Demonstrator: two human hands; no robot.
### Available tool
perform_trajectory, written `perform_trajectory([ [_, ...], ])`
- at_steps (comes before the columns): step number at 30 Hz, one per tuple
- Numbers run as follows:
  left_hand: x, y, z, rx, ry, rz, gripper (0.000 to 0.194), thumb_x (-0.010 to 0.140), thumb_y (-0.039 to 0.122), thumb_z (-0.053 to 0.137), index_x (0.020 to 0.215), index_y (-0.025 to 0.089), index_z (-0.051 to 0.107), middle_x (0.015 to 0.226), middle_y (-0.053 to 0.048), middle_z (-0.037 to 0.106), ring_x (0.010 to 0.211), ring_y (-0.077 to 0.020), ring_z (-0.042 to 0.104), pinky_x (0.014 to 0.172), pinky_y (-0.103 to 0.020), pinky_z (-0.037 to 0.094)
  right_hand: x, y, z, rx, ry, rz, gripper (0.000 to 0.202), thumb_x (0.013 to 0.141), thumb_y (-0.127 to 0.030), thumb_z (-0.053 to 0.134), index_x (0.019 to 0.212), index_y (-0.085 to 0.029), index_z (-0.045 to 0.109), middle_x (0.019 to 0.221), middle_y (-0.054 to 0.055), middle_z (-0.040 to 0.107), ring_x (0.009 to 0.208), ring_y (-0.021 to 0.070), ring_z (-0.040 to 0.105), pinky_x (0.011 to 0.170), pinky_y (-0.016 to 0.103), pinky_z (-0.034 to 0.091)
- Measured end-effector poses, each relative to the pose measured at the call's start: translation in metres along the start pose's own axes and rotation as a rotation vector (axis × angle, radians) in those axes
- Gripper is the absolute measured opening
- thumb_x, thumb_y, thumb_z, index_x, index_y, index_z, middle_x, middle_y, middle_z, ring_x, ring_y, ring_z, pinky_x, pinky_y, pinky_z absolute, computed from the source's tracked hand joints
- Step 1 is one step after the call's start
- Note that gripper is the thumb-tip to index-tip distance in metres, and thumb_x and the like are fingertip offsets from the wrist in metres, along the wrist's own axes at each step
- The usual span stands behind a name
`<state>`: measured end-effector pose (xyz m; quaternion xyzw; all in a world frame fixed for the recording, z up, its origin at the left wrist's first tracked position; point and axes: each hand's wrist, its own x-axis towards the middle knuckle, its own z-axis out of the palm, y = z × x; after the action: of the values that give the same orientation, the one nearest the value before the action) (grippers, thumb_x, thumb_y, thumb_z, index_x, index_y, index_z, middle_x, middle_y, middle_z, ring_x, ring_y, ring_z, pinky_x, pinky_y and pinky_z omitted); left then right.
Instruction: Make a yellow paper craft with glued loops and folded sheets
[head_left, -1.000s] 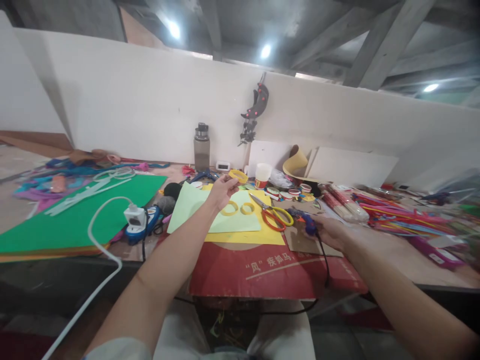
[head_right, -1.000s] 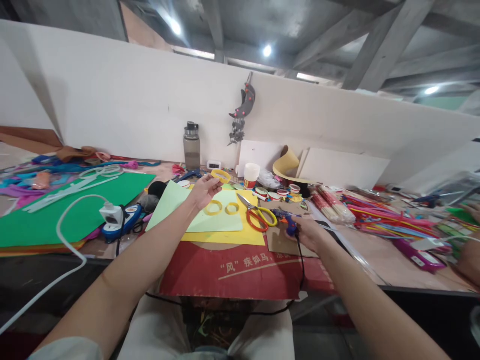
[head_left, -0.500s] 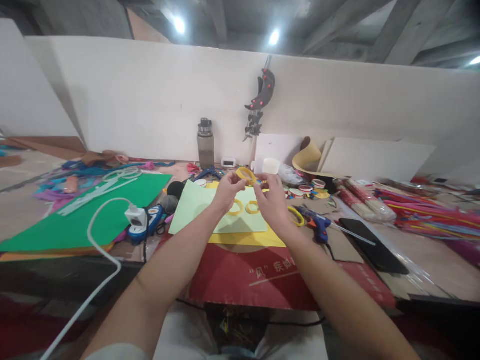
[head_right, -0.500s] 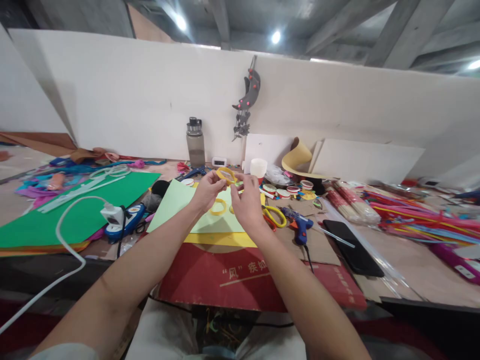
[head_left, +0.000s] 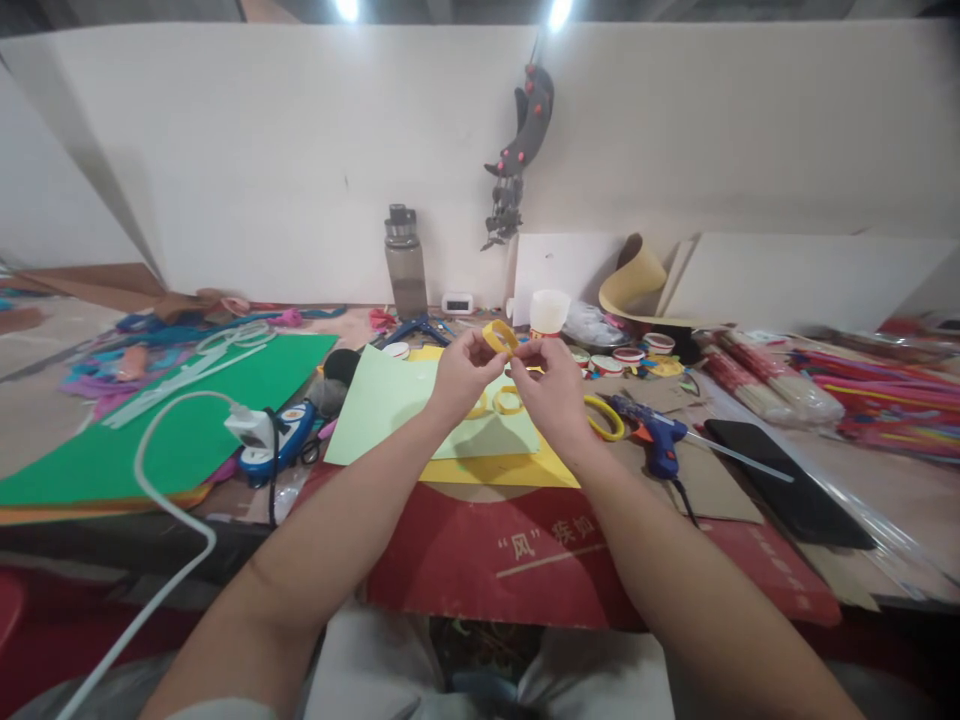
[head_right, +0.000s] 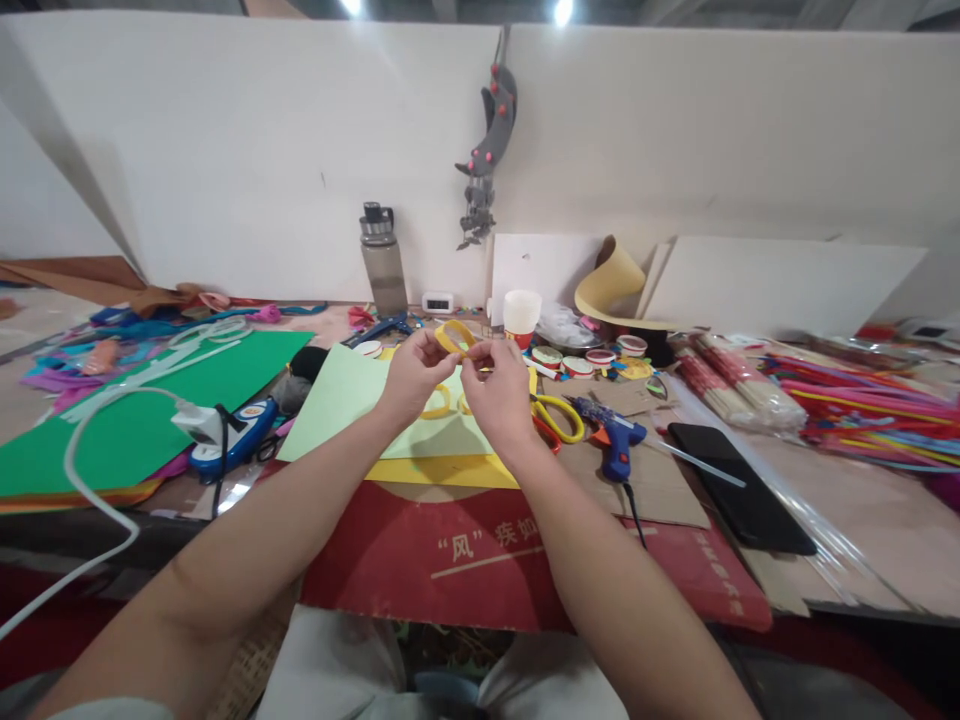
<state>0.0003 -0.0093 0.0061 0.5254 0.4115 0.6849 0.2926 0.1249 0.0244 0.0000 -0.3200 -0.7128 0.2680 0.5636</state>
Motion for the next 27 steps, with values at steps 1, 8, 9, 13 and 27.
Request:
perform_trajectory([
  [1, -0.0005, 0.0011, 0.0003, 0.021, -0.002, 0.008, 0.027, 0.068, 0.026, 0.077, 0.081, 0.017, 0.055, 0.075, 0.002, 0.064, 0.069, -0.0103, 0.059, 0.068, -0.024, 0.047, 0.0001, -0.0011, 0.0, -0.011, 0.005, -0.001, 0.005, 0.078, -0.024, 0.059, 0.081, -0.021, 0.057, 0.087, 0.004, 0.059, 0.076, 0.0163, 0.059, 0.067, 0.032, 0.054],
  [8, -0.0032, 0.0044, 0.0016, 0.031, -0.007, -0.004, 0.025, 0.069, 0.021, 0.076, 0.08, 0.017, 0.054, 0.075, 0.001, 0.064, 0.068, -0.0104, 0.058, 0.068, -0.024, 0.046, -0.0001, 0.0027, -0.0006, -0.026, 0.023, 0.005, 0.004, 0.077, -0.024, 0.059, 0.077, -0.021, 0.056, 0.081, 0.003, 0.059, 0.075, 0.0169, 0.059, 0.071, 0.034, 0.052],
  [9, -0.0033, 0.005, 0.0018, 0.014, -0.005, -0.019, 0.024, 0.069, 0.02, 0.076, 0.079, 0.017, 0.055, 0.074, 0.001, 0.063, 0.068, -0.0105, 0.058, 0.068, -0.024, 0.046, -0.0003, 0.0036, -0.0007, -0.019, 0.02, 0.009, 0.005, 0.077, -0.025, 0.059, 0.076, -0.021, 0.056, 0.081, 0.003, 0.059, 0.075, 0.017, 0.059, 0.072, 0.034, 0.052],
  [13, -0.0034, 0.008, 0.0028, -0.062, -0.025, -0.076, 0.026, 0.067, 0.016, 0.078, 0.077, 0.017, 0.055, 0.07, 0.002, 0.061, 0.067, -0.0107, 0.058, 0.069, -0.025, 0.046, -0.0015, 0.0037, -0.0018, 0.007, 0.008, 0.042, 0.007, 0.078, -0.026, 0.059, 0.074, -0.021, 0.055, 0.078, 0.002, 0.06, 0.074, 0.0172, 0.06, 0.071, 0.034, 0.053],
  [27, 0.0063, -0.0009, -0.0068, -0.184, -0.006, -0.121, 0.027, 0.063, 0.017, 0.078, 0.08, 0.016, 0.056, 0.078, 0.0, 0.065, 0.069, -0.0093, 0.056, 0.065, -0.022, 0.042, -0.0053, 0.0022, 0.0025, 0.344, -0.082, 0.166, 0.011, 0.077, -0.021, 0.052, 0.088, -0.02, 0.054, 0.08, -0.002, 0.06, 0.066, 0.012, 0.063, 0.067, 0.032, 0.058],
])
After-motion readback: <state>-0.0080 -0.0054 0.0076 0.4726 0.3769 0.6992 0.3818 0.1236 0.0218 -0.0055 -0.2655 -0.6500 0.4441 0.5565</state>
